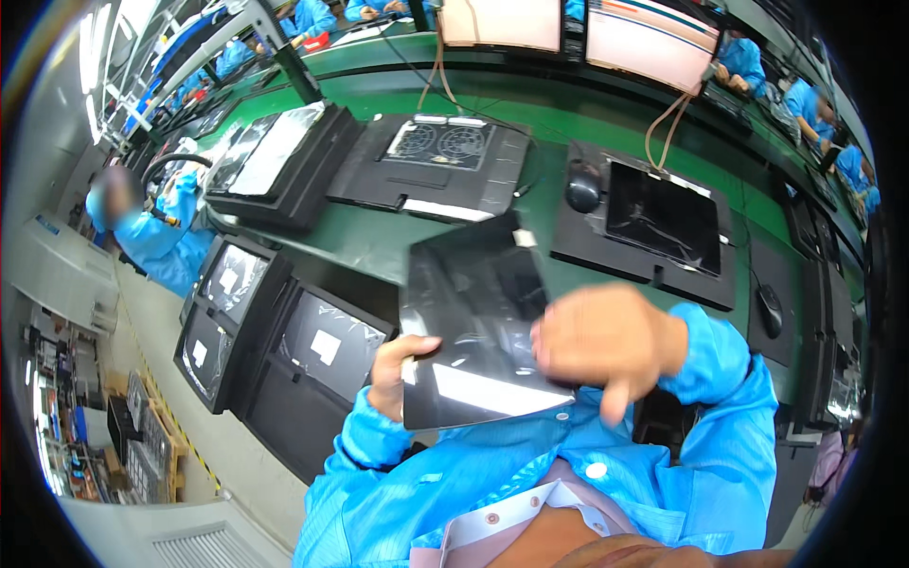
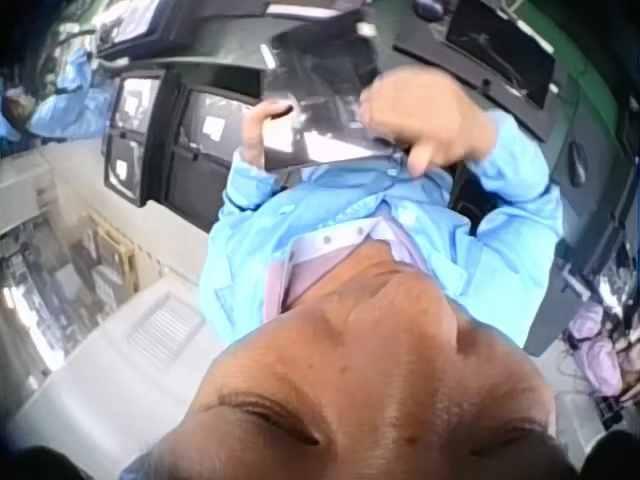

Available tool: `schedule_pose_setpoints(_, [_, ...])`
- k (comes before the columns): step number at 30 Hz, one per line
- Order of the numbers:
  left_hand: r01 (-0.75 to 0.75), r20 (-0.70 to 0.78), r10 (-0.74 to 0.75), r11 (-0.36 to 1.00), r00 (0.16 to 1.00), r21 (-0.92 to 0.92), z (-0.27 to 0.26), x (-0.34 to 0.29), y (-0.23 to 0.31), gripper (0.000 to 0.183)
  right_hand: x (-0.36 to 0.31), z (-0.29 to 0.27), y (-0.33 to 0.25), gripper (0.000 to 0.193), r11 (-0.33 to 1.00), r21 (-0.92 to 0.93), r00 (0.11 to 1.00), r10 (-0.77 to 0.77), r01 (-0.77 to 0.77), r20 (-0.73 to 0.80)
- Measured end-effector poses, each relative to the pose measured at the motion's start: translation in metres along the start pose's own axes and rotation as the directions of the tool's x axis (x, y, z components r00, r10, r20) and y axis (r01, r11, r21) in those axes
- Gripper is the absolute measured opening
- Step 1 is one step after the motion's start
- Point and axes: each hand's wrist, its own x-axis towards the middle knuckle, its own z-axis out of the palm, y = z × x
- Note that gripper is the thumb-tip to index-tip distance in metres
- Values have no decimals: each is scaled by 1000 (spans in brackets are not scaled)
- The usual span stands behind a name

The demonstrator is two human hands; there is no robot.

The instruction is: The recorder is testing tablet screens by plugging them into a power/data cable, placing them on a testing jig, and then labeling and packing them.

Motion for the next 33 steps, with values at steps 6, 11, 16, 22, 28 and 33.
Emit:
schedule_pose_setpoints(6, [-471, -143, 524, 833, 839, 290, -93, -61, 37, 48, -29, 60, 183, 22, 525, -687, 780, 618, -502, -98])
schedule_pose_setpoints(11, [-245, -234, 487, 730, 841, 638, -120, -103, 53, 57, -23, 60, 193, 15, 587, -691, 722, 679, -423, 135])
schedule_pose_setpoints(16, [62, -185, 163, 565, 969, 823, -104, -104, 56, 62, 26, 51, 104, 21, 777, 87, 782, 616, -623, 95])
schedule_pose_setpoints(22, [117, -97, -71, 370, 993, 922, -83, -69, 50, 56, 47, 67, 53, 24, 960, 93, 958, 251, -265, 138])
schedule_pose_setpoints(28, [113, -87, -86, 365, 992, 924, -69, -66, 42, 55, 34, 65, 47, 23, 955, 86, 952, 268, -283, 150])
schedule_pose_setpoints(33, [117, -98, -74, 333, 992, 936, -65, -67, 38, 53, 32, 60, 43, 18, 958, 42, 936, 265, -282, 230])
